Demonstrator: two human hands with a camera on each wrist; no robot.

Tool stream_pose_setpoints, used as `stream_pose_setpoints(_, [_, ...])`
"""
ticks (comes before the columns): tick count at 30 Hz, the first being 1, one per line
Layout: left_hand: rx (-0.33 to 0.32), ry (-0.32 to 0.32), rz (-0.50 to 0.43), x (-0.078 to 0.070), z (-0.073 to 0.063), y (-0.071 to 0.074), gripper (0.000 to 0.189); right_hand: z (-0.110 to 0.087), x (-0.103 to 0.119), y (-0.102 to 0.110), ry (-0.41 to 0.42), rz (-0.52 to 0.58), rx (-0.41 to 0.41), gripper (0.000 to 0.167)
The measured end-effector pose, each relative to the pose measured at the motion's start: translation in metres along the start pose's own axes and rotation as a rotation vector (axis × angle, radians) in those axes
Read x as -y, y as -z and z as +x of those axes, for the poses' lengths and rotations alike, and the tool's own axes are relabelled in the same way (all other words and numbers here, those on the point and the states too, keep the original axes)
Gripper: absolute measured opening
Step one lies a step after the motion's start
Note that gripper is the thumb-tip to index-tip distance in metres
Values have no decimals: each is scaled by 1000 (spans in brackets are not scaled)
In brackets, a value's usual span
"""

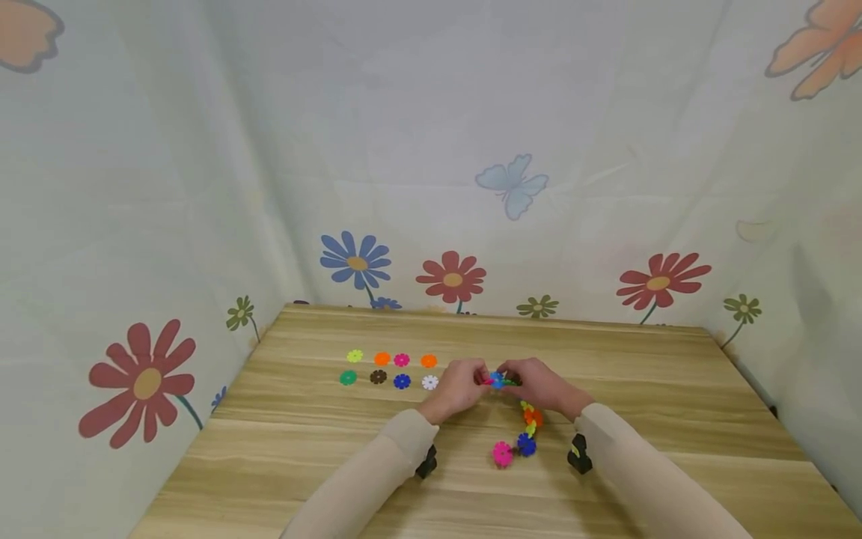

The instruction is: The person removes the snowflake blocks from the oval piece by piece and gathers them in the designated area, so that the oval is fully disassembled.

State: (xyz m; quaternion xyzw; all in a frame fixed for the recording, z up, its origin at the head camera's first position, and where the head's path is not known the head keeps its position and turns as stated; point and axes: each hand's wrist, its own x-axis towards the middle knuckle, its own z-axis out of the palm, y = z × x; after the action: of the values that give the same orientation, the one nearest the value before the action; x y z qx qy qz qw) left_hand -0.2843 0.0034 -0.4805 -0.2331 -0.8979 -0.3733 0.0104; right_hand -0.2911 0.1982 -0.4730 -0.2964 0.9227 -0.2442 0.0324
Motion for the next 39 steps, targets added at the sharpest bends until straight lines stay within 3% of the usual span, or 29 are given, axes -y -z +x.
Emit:
stream_pose_setpoints(19, [-73,31,5,-3,1,-7,17,-1,-1,0,35,-7,-44,25])
stream_pose_setpoints(39, [-36,20,53,-6,0,-6,13,0,-7,-2,24,-30,-24,24])
